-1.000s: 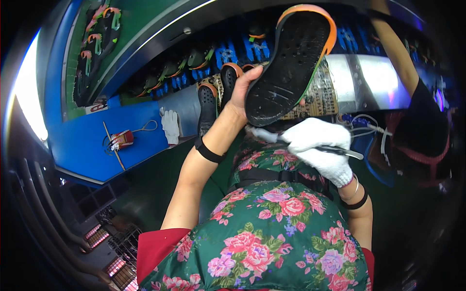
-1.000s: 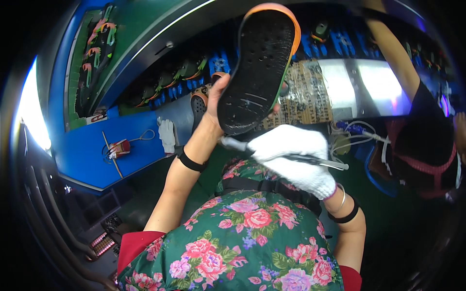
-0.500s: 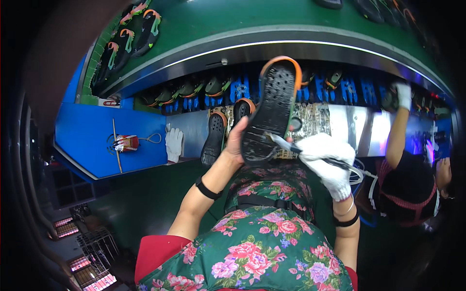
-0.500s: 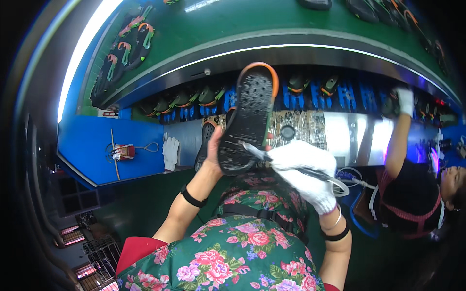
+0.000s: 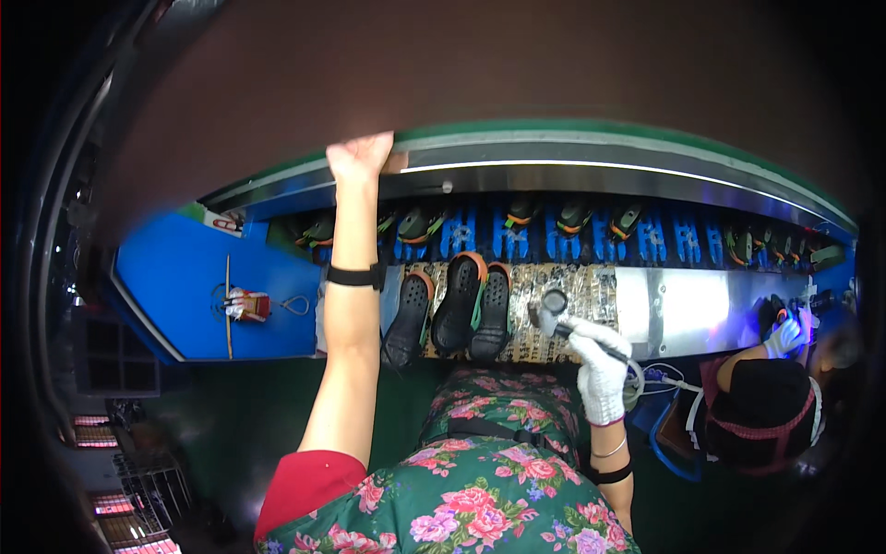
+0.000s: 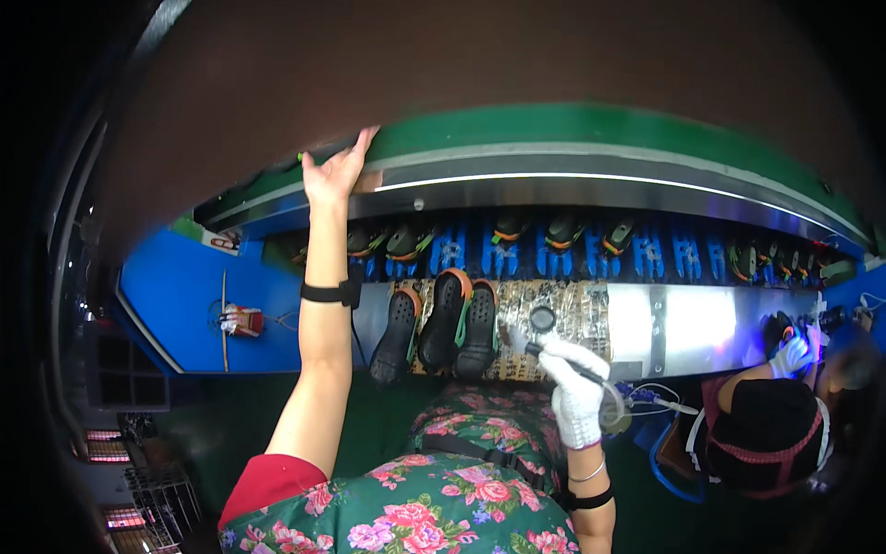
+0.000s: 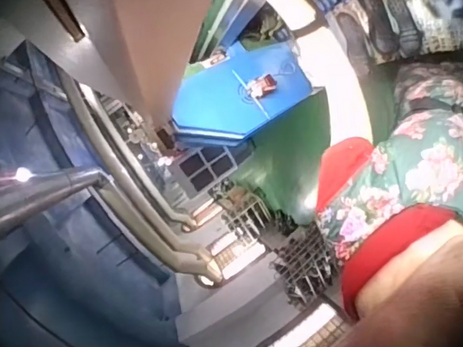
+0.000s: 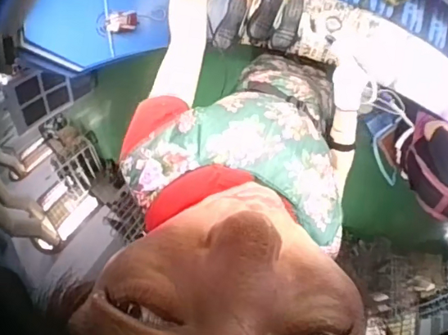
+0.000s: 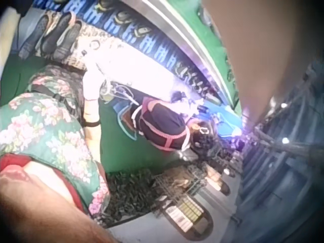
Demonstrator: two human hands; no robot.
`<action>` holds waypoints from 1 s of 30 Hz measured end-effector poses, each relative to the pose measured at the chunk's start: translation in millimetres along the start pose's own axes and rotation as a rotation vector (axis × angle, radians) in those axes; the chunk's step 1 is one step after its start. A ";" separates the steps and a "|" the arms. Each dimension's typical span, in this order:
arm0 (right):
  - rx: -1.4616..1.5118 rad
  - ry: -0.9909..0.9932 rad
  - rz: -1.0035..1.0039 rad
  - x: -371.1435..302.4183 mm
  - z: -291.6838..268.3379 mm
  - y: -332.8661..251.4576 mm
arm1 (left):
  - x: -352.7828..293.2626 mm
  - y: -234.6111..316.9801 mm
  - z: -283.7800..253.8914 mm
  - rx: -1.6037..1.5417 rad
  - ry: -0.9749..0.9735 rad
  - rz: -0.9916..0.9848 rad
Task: The worker is applying adhesive or primer to the bottom of shoe soles using a brush at a manufacturing station.
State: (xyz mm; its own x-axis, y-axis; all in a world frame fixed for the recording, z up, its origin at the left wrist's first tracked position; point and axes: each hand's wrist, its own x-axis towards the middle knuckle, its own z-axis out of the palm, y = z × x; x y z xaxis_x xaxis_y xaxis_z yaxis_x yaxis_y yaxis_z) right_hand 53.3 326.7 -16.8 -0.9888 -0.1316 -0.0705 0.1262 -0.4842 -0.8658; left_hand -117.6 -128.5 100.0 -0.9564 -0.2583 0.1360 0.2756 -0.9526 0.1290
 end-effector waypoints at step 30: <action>-0.002 0.239 0.103 -22.8 -34.6 9.8 | 18.9 -261.0 56.6 2.069 0.034 0.098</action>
State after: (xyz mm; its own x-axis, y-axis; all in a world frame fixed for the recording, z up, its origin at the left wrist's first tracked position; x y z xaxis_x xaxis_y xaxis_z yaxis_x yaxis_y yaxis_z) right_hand 74.3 354.9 -40.8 -0.9616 0.0286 -0.2729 0.2268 -0.4769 -0.8492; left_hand -202.2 124.3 124.6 -0.9296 -0.3108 0.1983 -0.0313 0.6024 0.7976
